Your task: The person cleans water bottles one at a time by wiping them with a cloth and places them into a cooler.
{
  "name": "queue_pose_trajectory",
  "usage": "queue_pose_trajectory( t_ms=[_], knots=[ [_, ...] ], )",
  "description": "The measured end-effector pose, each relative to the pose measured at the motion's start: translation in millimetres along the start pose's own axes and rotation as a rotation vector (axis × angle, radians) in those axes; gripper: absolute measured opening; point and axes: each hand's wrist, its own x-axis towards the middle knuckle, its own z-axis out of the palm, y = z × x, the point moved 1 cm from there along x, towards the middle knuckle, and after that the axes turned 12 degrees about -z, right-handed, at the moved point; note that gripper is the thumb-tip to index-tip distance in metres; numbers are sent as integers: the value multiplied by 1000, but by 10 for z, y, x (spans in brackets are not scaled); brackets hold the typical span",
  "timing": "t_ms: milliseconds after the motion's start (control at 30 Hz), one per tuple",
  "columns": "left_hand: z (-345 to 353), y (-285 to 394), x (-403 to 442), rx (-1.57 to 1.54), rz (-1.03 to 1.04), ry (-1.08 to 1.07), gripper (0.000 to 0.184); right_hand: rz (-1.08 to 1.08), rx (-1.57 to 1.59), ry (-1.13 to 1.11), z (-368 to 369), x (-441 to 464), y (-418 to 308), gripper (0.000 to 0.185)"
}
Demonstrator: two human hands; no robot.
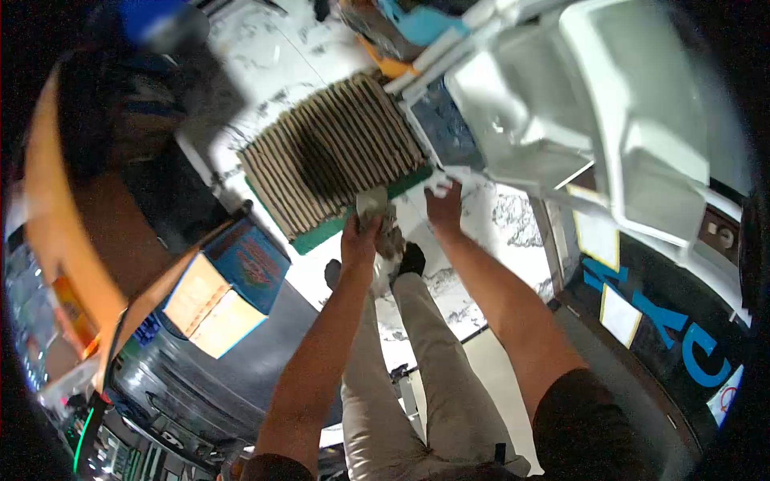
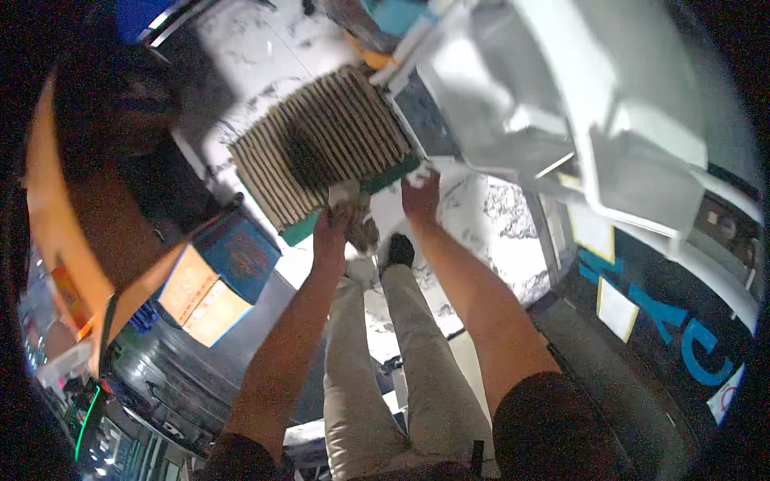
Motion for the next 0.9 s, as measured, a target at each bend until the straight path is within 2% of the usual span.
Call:
queue_pose_trajectory(
  t_ms=[33, 67, 100, 133, 167, 200, 233, 267, 300, 400, 467, 500, 567, 767, 900],
  knots=[
    [-57, 111, -236, -45, -26, -3, 51, 19, 3, -106, -142, -188, -199, 67],
    [-152, 149, -426, -4, -8, 23, 49, -42, 79, -95, -170, -355, -258, 62],
    [-232, 223, -628, 36, 17, 52, 46, -13, 314, -129, -326, -572, -611, 58],
    [-235, 358, -936, -105, 57, 31, 43, -201, 318, -160, -415, -732, -753, 57],
    [-242, 478, -1252, -242, 96, 6, 40, -202, 272, -242, -625, -878, -1165, 58],
    [-363, 548, -1457, -198, 101, 3, 38, -177, 345, -275, -804, -1027, -1521, 58],
    [-488, 651, -1654, -159, 106, 6, 37, -277, 224, -323, -998, -1142, -1805, 60],
    [-510, 885, -1997, -187, 130, -25, 36, -382, 233, -346, -1211, -1276, -2128, 59],
    [-506, 1113, -2375, -222, 151, -56, 34, -351, 261, -410, -1384, -1387, -2445, 53],
    [-687, 1598, -3240, -307, 249, -58, 29, -534, 404, -458, -1876, -1623, -3194, 54],
    [-734, 1896, -3807, -412, 349, -100, 28, -509, 634, -519, -2150, -1723, -3617, 53],
    [-739, 2017, -4094, -436, 392, -94, 28, -549, 597, -522, -2342, -1807, -3906, 52],
    [-746, 2208, -4563, -492, 422, -72, 31, -523, 772, -581, -2558, -1907, -4280, 52],
    [-607, 2503, -5618, -478, 565, 17, 35, -498, 749, -697, -3201, -2223, -5261, 40],
    [-572, 2556, -5888, -421, 639, 34, 35, -518, 692, -846, -3423, -2330, -5534, 34]
  ],
)
